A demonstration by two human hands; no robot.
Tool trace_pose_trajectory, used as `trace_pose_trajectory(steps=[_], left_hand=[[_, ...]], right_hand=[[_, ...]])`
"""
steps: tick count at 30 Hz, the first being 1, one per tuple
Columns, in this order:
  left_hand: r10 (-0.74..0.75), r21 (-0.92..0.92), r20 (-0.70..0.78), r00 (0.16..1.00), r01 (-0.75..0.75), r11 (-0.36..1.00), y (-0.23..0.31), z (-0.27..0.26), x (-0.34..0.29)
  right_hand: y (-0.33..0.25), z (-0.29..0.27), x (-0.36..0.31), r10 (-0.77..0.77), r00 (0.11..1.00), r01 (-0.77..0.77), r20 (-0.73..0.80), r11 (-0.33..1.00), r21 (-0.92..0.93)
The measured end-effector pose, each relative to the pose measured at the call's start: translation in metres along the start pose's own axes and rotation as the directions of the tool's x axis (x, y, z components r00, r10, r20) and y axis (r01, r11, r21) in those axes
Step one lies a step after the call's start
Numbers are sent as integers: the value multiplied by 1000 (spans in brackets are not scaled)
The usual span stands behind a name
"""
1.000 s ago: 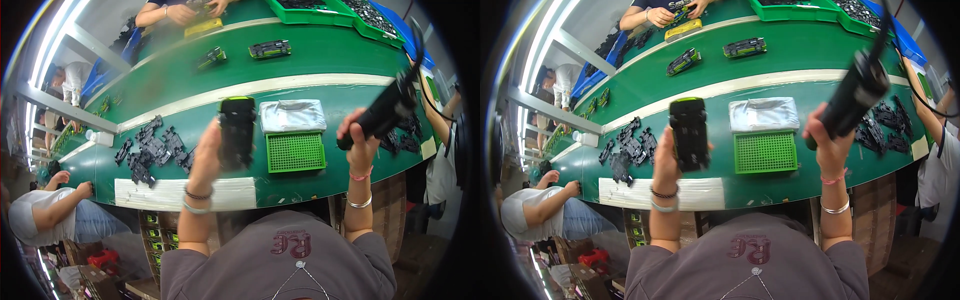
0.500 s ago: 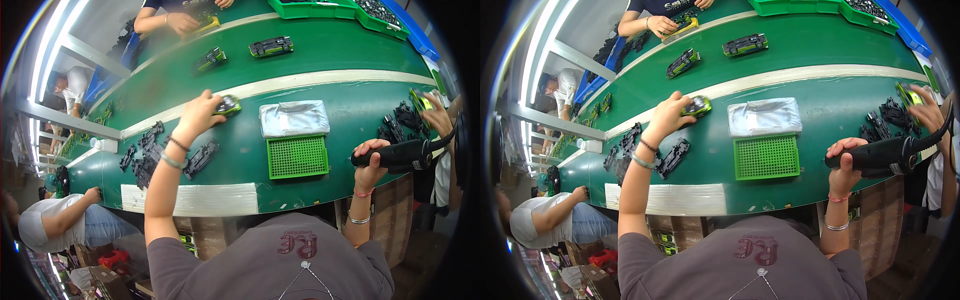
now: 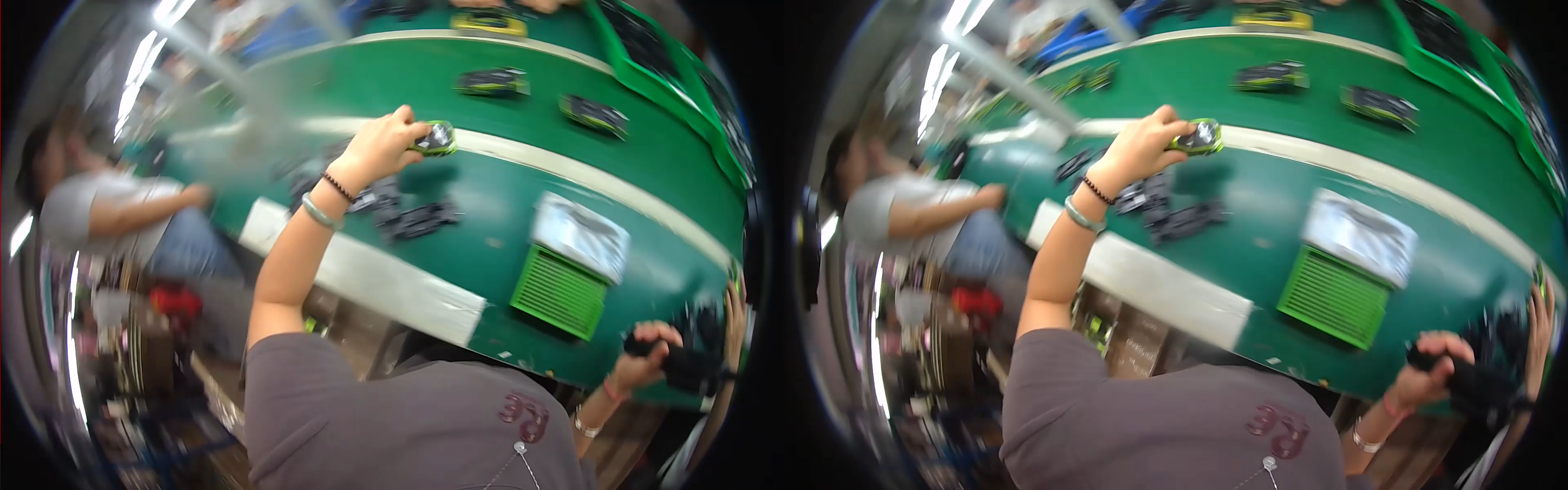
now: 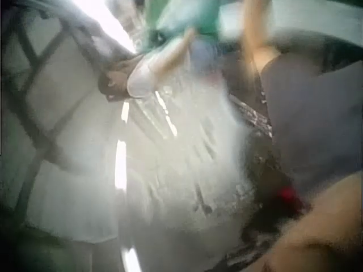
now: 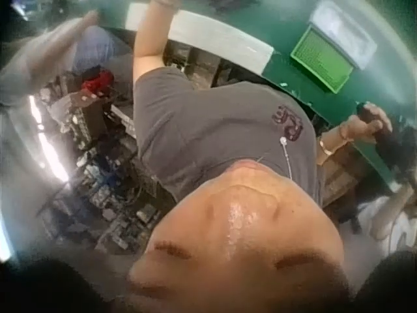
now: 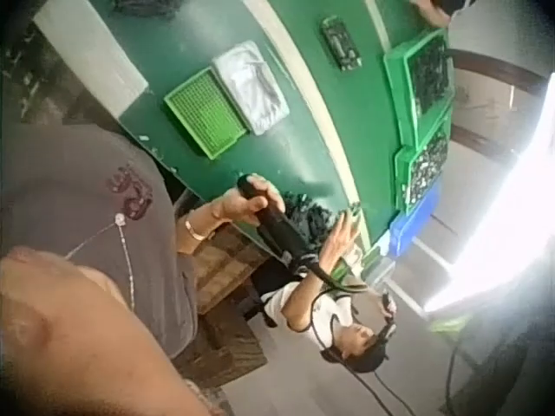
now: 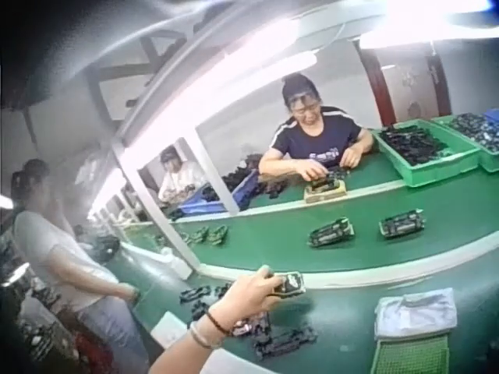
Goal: The person assembles toy cars on an assembly line by fitting chassis pieces onto car bodies, fastening them with an electric screwdriver, and placing the finished toy cars into a partitioned box.
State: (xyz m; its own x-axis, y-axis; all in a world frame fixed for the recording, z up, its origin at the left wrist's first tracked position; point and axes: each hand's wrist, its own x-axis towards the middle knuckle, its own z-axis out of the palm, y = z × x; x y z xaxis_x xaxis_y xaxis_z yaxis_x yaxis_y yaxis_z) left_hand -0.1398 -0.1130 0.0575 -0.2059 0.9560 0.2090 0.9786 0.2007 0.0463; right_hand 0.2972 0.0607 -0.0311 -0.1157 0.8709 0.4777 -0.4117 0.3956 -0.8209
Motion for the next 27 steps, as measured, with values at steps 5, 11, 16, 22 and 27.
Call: trace_pose_trajectory(steps=[5,11,16,22,27], left_hand=[[-421,-18,-261,868,432,902,-53,-65,-122],[-896,208,-92,434,888,409,-138,-63,-272],[-951,188,-153,267,953,238,-155,-20,-276],[-940,96,-227,254,967,238,-248,10,-239],[-957,203,-125,263,951,235,-233,-1,-262]], right_hand=[[-2,-9,3,80,995,-82,54,995,48],[6,-8,10,156,985,-162,75,983,83],[1,-9,3,106,994,-107,15,994,27],[0,-6,4,154,988,-154,-4,987,-52],[1,-3,1,94,996,-92,10,990,-107]])
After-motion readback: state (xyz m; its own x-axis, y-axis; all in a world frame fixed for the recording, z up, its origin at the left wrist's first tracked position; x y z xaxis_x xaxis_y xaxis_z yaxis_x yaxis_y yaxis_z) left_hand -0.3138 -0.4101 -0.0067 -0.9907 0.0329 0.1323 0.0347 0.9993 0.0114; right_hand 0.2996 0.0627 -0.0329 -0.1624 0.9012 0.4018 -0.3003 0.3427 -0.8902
